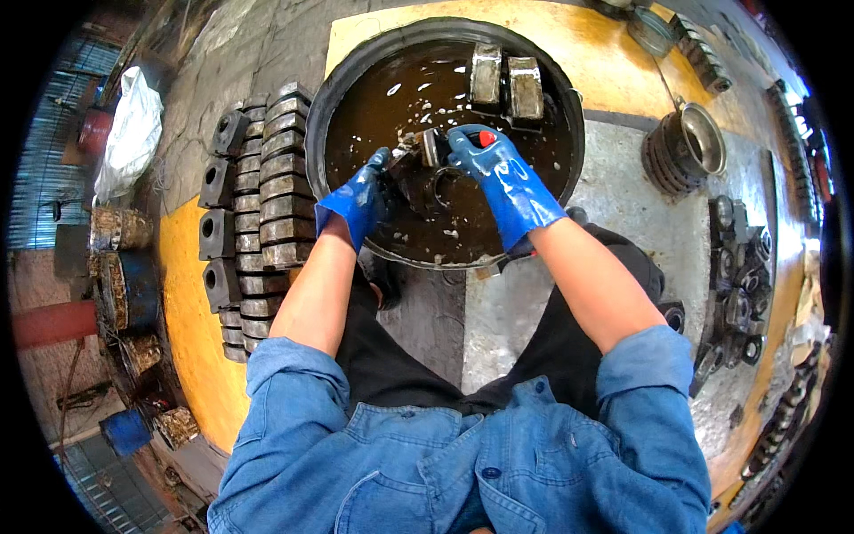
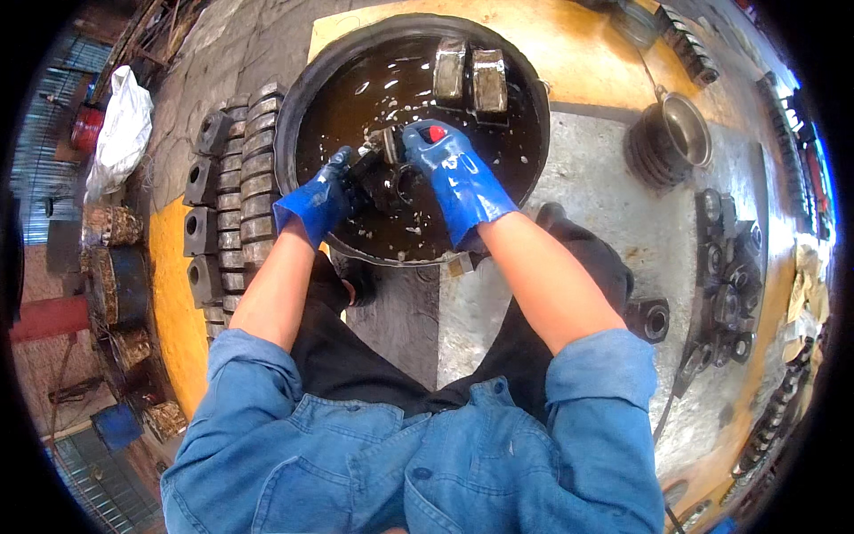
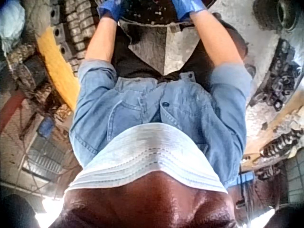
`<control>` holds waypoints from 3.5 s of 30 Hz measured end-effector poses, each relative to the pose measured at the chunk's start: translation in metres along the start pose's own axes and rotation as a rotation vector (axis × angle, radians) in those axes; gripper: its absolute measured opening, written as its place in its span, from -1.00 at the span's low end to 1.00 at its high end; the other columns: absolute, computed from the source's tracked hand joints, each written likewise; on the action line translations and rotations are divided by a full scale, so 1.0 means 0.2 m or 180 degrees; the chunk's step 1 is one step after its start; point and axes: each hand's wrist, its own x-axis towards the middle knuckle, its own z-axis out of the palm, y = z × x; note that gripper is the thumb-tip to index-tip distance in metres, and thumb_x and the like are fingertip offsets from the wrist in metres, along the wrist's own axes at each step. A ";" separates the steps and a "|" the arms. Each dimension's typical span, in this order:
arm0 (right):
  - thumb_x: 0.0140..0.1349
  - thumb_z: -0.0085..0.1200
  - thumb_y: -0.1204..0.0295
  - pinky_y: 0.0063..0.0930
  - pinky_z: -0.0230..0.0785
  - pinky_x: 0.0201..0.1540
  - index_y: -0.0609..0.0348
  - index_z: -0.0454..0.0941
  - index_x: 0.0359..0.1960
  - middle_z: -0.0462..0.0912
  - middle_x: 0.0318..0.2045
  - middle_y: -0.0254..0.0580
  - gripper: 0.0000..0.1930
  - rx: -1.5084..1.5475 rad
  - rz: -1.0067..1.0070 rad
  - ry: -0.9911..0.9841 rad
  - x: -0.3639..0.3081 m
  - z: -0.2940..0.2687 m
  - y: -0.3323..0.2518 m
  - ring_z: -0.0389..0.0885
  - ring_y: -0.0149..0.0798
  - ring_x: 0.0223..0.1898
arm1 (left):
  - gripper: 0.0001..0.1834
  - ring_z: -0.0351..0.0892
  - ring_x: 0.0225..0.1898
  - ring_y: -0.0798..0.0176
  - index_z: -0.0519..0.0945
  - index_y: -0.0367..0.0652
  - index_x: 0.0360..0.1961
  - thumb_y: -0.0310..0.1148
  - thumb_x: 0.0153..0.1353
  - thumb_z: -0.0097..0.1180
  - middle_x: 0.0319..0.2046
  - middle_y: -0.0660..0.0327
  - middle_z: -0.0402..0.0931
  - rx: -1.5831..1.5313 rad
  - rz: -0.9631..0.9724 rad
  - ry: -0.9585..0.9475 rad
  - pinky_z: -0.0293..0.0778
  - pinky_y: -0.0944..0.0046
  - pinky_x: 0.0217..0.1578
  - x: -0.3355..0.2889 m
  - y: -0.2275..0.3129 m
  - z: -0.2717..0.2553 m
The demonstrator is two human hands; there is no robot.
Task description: The person cleans metal components by dipping them into a bucket of dark liquid, scrubbing the surfaces with a brush, and turning them over by hand while wearing blue gloves.
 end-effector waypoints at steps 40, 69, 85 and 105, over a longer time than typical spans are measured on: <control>0.38 0.18 0.15 -0.30 0.58 -0.15 0.09 0.77 -0.08 0.79 -0.37 -0.11 -0.69 -0.1103 0.0619 0.0125 0.01 -0.31 0.10 0.73 -0.22 -0.33 | -0.55 0.66 0.05 0.06 0.69 -0.22 0.12 -0.12 0.55 -0.08 0.08 0.04 0.74 0.1753 0.0405 0.0934 0.46 0.10 0.19 0.18 -0.01 -0.12; 0.26 0.26 0.32 -0.04 0.64 -0.06 -0.09 0.75 -0.03 0.78 -0.18 -0.03 -0.75 -0.2752 -0.1732 -0.1943 -0.38 0.00 -0.18 0.75 0.16 -0.11 | -0.69 0.64 -0.16 0.14 0.70 -0.25 0.04 -0.42 0.49 -0.06 -0.14 0.09 0.75 0.4925 0.1544 0.0931 0.54 0.09 -0.05 0.10 -0.02 -0.04; 0.32 0.24 0.09 0.02 0.60 -0.13 0.04 0.75 -0.23 0.77 -0.30 0.11 -0.70 -0.2114 -0.0246 -0.0241 -0.17 -0.27 0.12 0.75 0.25 -0.21 | -0.74 0.72 0.01 0.22 0.71 -0.26 0.03 -0.50 0.34 0.20 -0.05 -0.09 0.77 0.6017 0.1875 0.0821 0.59 0.07 0.02 -0.06 -0.06 0.16; 0.39 0.29 0.19 -0.44 0.60 -0.18 0.13 0.79 -0.13 0.80 -0.36 -0.28 -0.73 -0.1409 -0.0125 0.0308 -0.05 -0.24 -0.06 0.70 -0.43 -0.35 | -0.55 0.70 -0.20 0.12 0.73 -0.20 0.11 -0.04 0.47 0.20 -0.09 0.13 0.78 0.2464 0.0791 0.0784 0.59 0.15 -0.12 0.15 -0.07 -0.06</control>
